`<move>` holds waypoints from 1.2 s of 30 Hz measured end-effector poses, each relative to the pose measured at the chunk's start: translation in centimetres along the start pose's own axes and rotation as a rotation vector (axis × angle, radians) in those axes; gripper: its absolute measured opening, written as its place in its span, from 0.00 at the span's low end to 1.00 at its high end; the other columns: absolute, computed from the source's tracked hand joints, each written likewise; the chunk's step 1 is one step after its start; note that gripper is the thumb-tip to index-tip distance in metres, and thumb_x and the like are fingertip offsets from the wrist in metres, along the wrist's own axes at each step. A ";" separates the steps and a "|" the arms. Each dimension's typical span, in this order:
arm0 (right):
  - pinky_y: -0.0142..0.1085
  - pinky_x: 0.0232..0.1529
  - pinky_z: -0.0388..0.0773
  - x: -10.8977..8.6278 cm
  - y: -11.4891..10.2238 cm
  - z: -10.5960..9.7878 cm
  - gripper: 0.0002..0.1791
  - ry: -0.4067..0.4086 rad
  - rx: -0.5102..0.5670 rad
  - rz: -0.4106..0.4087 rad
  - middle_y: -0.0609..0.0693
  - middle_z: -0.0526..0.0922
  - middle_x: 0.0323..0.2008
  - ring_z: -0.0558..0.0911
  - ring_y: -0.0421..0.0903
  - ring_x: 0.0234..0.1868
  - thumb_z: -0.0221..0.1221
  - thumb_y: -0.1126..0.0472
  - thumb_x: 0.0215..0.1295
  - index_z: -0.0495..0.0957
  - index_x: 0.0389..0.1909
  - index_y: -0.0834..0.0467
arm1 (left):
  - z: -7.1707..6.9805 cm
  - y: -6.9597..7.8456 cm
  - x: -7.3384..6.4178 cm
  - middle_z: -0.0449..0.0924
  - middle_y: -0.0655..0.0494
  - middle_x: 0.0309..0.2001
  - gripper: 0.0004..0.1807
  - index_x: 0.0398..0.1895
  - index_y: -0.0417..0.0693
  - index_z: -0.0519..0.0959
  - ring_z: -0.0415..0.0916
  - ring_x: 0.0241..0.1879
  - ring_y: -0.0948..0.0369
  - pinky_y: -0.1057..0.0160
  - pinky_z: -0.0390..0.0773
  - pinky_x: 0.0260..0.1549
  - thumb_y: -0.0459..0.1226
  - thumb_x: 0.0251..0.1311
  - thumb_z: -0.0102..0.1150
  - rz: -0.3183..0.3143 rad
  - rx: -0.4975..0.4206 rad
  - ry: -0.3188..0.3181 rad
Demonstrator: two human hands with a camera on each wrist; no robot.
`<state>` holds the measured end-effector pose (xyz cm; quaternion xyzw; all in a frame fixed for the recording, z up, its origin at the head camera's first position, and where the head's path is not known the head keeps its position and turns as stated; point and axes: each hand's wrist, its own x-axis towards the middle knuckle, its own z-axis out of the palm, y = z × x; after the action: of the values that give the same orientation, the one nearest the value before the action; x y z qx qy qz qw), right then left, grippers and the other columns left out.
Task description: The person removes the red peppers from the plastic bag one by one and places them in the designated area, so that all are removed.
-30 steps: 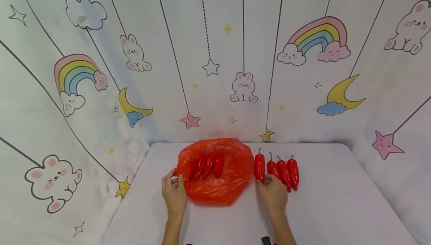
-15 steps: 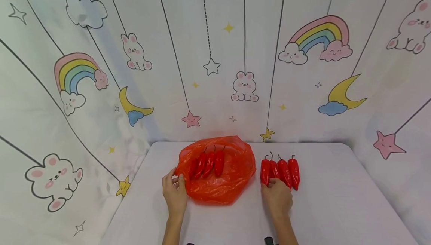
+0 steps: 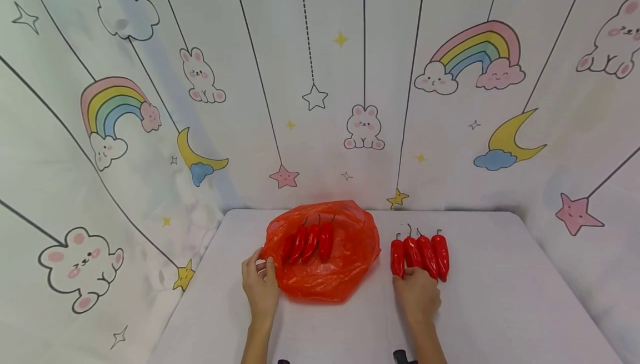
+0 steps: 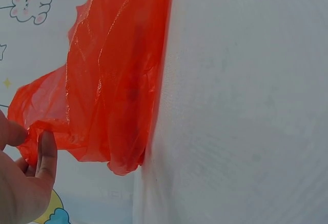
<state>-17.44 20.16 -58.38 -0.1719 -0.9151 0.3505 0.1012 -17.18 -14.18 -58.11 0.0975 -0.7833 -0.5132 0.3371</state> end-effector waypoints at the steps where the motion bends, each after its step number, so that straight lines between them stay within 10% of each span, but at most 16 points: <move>1: 0.49 0.23 0.82 0.1 0.1 0.0 0.23 0.003 -0.003 0.006 0.64 0.88 0.32 0.85 0.61 0.30 0.73 0.57 0.56 0.86 0.44 0.72 | 0.0 0.0 0.0 0.74 0.50 0.55 0.22 0.68 0.43 0.75 0.78 0.45 0.59 0.74 0.80 0.43 0.34 0.74 0.60 0.001 0.000 0.000; 21: 0.38 0.18 0.69 0.1 0.5 -0.7 0.18 -0.061 -0.054 0.093 0.51 0.77 0.12 0.75 0.49 0.18 0.71 0.52 0.60 0.81 0.18 0.60 | 0.0 0.0 0.0 0.74 0.49 0.55 0.21 0.68 0.40 0.75 0.78 0.45 0.57 0.74 0.80 0.43 0.33 0.74 0.60 0.014 -0.006 0.009; 36: 0.40 0.19 0.74 0.8 0.0 -1.0 0.19 0.015 -0.035 0.075 0.52 0.83 0.18 0.80 0.53 0.25 0.74 0.51 0.58 0.87 0.32 0.66 | 0.1 -0.1 0.1 0.75 0.49 0.54 0.21 0.67 0.42 0.75 0.78 0.44 0.59 0.75 0.80 0.42 0.32 0.73 0.60 0.044 -0.022 0.026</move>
<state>-17.83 21.05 -57.62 -0.2105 -0.9132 0.3367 0.0917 -17.31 -14.24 -58.18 0.0830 -0.7750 -0.5130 0.3595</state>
